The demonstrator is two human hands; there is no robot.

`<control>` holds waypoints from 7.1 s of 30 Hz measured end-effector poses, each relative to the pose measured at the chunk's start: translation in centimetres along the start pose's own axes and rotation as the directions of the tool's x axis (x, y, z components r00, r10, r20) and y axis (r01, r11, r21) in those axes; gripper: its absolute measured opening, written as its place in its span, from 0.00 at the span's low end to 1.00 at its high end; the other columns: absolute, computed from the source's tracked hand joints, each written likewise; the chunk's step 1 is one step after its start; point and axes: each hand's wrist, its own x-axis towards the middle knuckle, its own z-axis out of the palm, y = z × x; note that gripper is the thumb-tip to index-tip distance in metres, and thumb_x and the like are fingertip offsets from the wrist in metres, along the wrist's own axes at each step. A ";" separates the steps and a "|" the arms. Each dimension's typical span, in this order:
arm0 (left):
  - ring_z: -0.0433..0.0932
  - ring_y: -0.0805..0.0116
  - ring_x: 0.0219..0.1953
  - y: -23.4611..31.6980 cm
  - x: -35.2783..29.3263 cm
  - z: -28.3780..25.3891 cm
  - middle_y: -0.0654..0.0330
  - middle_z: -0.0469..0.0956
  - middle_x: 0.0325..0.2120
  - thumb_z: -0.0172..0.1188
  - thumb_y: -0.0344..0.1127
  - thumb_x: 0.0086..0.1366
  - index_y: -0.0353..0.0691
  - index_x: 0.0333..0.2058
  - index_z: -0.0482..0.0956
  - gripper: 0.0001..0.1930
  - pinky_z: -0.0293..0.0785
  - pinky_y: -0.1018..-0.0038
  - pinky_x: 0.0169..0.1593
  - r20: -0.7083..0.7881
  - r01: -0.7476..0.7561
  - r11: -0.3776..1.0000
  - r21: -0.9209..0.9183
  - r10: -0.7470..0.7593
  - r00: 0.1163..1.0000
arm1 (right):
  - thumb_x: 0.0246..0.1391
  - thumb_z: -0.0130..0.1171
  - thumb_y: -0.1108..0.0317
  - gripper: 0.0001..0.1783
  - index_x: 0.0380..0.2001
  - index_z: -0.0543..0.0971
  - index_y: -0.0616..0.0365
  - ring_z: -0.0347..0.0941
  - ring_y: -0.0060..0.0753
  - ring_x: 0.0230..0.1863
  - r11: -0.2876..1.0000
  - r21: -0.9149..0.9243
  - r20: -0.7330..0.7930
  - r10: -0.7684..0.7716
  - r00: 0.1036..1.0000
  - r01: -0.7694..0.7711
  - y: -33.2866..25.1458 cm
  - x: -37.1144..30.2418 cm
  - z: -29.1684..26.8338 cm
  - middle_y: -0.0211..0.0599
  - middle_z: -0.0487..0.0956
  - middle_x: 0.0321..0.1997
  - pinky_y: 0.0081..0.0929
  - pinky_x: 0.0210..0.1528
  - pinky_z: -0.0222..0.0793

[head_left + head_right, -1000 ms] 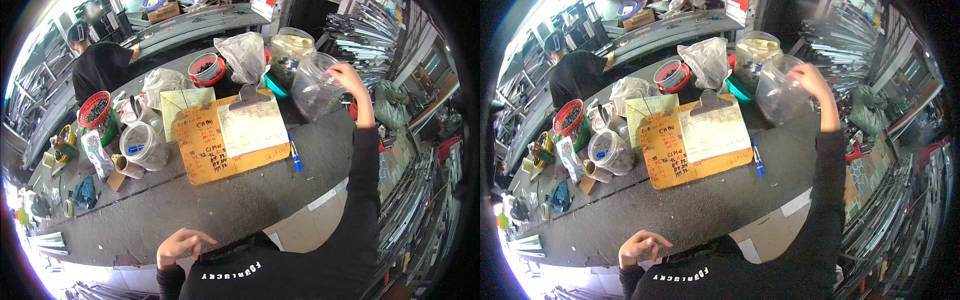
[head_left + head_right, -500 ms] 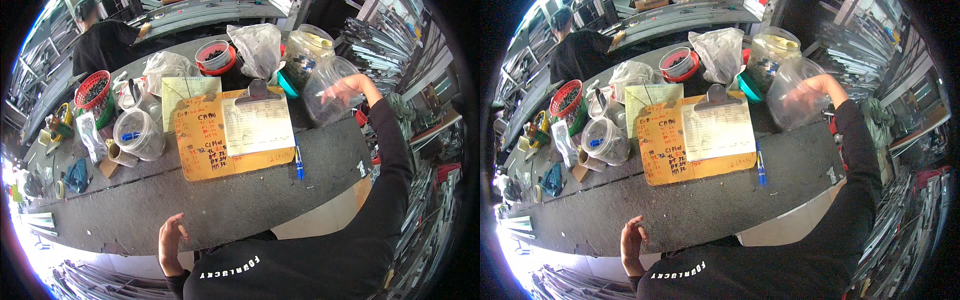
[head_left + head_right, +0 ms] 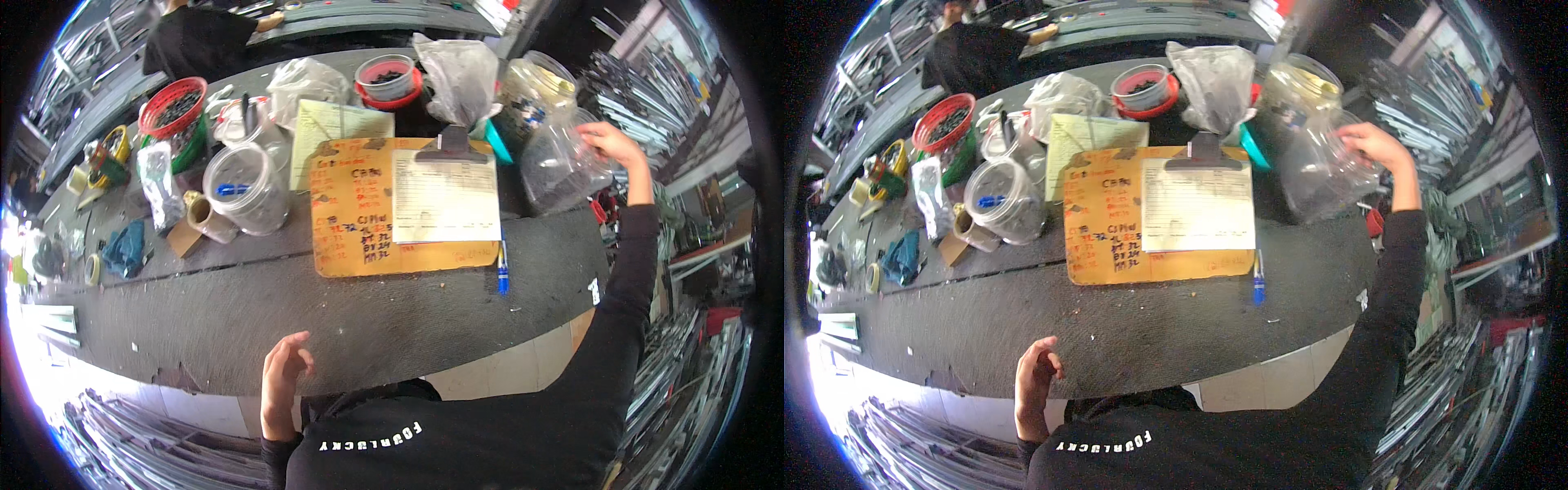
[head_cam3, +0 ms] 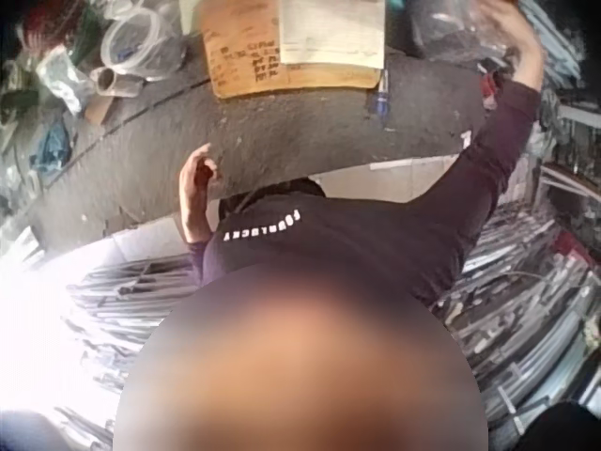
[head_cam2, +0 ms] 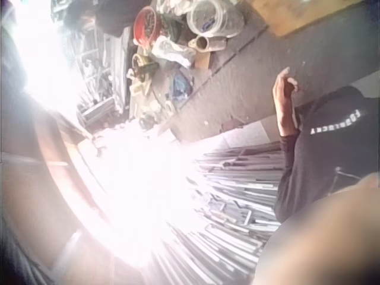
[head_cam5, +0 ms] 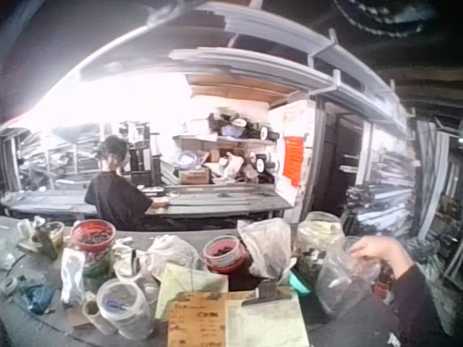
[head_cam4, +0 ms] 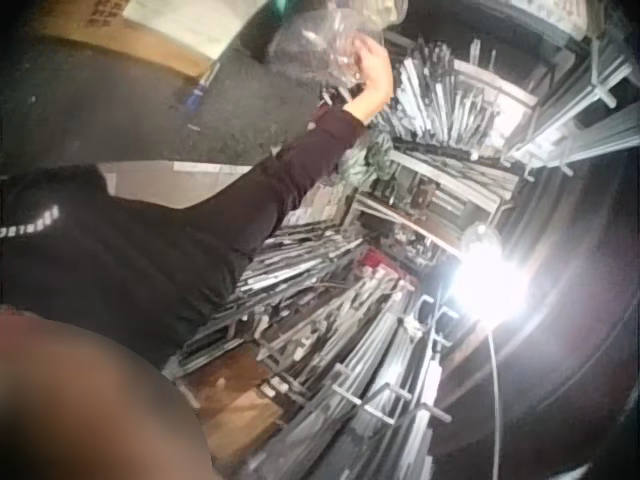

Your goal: The person assembles small metal profile components on a workbench. They insert a black plastic piece into a metal profile, apply tape, and use scissors to trim a thin strip. The person then inserts a small metal piece into the profile and continues assembling parts.

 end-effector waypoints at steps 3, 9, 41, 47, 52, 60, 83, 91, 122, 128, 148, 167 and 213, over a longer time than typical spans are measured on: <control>0.73 0.70 0.25 0.2 -0.5 -1.0 0.59 0.75 0.23 0.44 0.45 0.76 0.36 0.52 0.77 0.21 0.71 0.72 0.34 0.050 -0.019 1.000 0.000 0.019 0.999 | 0.65 0.55 0.60 0.16 0.51 0.79 0.56 0.64 0.15 0.17 0.984 -0.136 -0.117 0.097 0.988 -0.112 -1.3 -0.1 -0.6 0.24 0.75 0.22 0.20 0.17 0.57; 0.77 0.64 0.42 0.0 0.8 -1.6 0.54 0.79 0.43 0.38 0.54 0.77 0.36 0.61 0.70 0.29 0.73 0.67 0.49 0.306 0.200 0.904 -0.379 -0.082 0.948 | 0.70 0.52 0.51 0.15 0.34 0.76 0.48 0.60 0.08 0.25 0.890 0.169 -0.545 -0.273 0.793 0.423 -16.3 -7.5 12.4 0.16 0.67 0.24 0.13 0.24 0.53; 0.65 0.87 0.16 4.4 -16.9 -45.2 0.59 0.79 0.44 0.39 0.30 0.79 0.49 0.71 0.55 0.24 0.67 0.90 0.17 -0.503 -0.530 0.092 -0.843 0.214 0.838 | 0.38 0.78 0.65 0.16 0.27 0.86 0.65 0.84 0.36 0.26 0.789 -0.410 -0.074 -0.529 0.846 0.457 -74.3 30.6 60.5 0.46 0.85 0.26 0.33 0.36 0.80; 0.65 0.87 0.16 6.2 -14.7 -43.0 0.60 0.78 0.42 0.40 0.30 0.78 0.47 0.70 0.57 0.23 0.66 0.89 0.16 -0.468 -0.509 0.161 -0.846 0.235 0.852 | 0.43 0.75 0.58 0.19 0.29 0.86 0.66 0.85 0.36 0.29 0.757 -0.467 0.003 -0.517 0.856 0.458 -73.5 30.3 60.0 0.45 0.85 0.26 0.34 0.36 0.80; 0.62 0.87 0.17 6.4 -14.0 -40.0 0.63 0.76 0.40 0.45 0.32 0.78 0.46 0.68 0.61 0.22 0.62 0.89 0.17 -0.451 -0.487 0.233 -0.842 0.194 0.871 | 0.42 0.71 0.63 0.14 0.23 0.84 0.65 0.81 0.34 0.19 0.693 -0.442 -0.167 -0.688 0.706 0.570 -73.3 30.0 59.3 0.45 0.82 0.19 0.35 0.29 0.78; 0.61 0.86 0.15 4.2 -13.2 -36.9 0.65 0.75 0.39 0.43 0.32 0.78 0.49 0.66 0.65 0.20 0.62 0.88 0.17 -0.414 -0.419 0.239 -0.876 0.075 0.907 | 0.57 0.62 0.72 0.10 0.37 0.78 0.70 0.82 0.35 0.31 0.644 0.411 -0.130 -0.659 0.741 0.645 -72.2 30.0 58.6 0.46 0.83 0.33 0.31 0.36 0.81; 0.63 0.84 0.19 2.3 -16.0 -38.3 0.65 0.76 0.39 0.44 0.31 0.78 0.47 0.68 0.61 0.22 0.65 0.87 0.21 -0.607 -0.628 0.088 -0.773 0.181 0.774 | 0.53 0.63 0.64 0.13 0.35 0.83 0.65 0.80 0.60 0.44 0.745 -0.420 -0.367 -0.662 0.654 0.518 -75.1 30.7 61.5 0.59 0.83 0.38 0.50 0.47 0.74; 0.67 0.86 0.28 3.9 -14.0 -38.5 0.73 0.78 0.44 0.50 0.47 0.77 0.49 0.64 0.70 0.22 0.67 0.85 0.29 -0.520 -0.442 0.450 -0.776 -0.058 0.852 | 0.65 0.59 0.68 0.08 0.33 0.81 0.60 0.76 0.22 0.33 0.131 0.225 0.117 -0.987 0.107 0.966 -77.9 -0.4 68.7 0.31 0.80 0.30 0.23 0.36 0.71; 0.76 0.52 0.24 30.5 -6.2 -90.5 0.51 0.73 0.19 0.57 0.41 0.71 0.33 0.22 0.76 0.20 0.71 0.61 0.32 -0.156 -0.161 0.195 0.968 0.961 0.226 | 0.62 0.58 0.71 0.12 0.49 0.77 0.60 0.72 0.39 0.52 0.725 0.100 -0.275 -0.638 0.719 0.681 -84.9 -14.4 98.2 0.40 0.75 0.52 0.35 0.48 0.70; 0.73 0.51 0.37 32.8 -1.9 -95.3 0.51 0.72 0.30 0.59 0.42 0.66 0.36 0.28 0.79 0.14 0.71 0.60 0.44 0.167 -0.038 -0.172 0.984 0.845 0.507 | 0.61 0.59 0.72 0.16 0.51 0.75 0.59 0.71 0.37 0.53 0.718 0.091 -0.319 -0.636 0.703 0.690 -92.3 -11.6 99.2 0.38 0.75 0.54 0.34 0.49 0.69; 0.80 0.56 0.46 33.1 -33.0 -131.5 0.54 0.83 0.40 0.53 0.36 0.72 0.39 0.49 0.79 0.12 0.73 0.64 0.52 -0.592 -0.255 0.643 0.722 0.765 0.255 | 0.61 0.56 0.75 0.12 0.47 0.77 0.61 0.73 0.35 0.46 0.519 0.230 -0.270 -0.778 0.566 0.823 -134.1 -24.1 130.6 0.39 0.76 0.51 0.30 0.41 0.70; 0.79 0.51 0.54 16.3 -47.5 -186.9 0.47 0.82 0.49 0.57 0.52 0.68 0.38 0.53 0.80 0.25 0.74 0.63 0.58 -0.942 0.466 0.881 0.081 -0.084 0.324 | 0.58 0.62 0.70 0.09 0.41 0.80 0.61 0.80 0.41 0.32 0.263 0.291 0.269 -0.945 0.186 0.920 -184.2 -23.0 168.1 0.42 0.83 0.34 0.35 0.37 0.74; 0.69 0.75 0.22 56.7 -59.8 -307.4 0.68 0.73 0.22 0.53 0.57 0.71 0.43 0.42 0.85 0.23 0.68 0.72 0.25 -0.435 0.692 0.705 -0.156 -0.678 0.593 | 0.64 0.49 0.65 0.17 0.48 0.72 0.69 0.82 0.43 0.45 0.692 -0.526 -0.247 -0.681 0.690 0.495 -298.6 5.5 247.3 0.53 0.80 0.44 0.34 0.42 0.81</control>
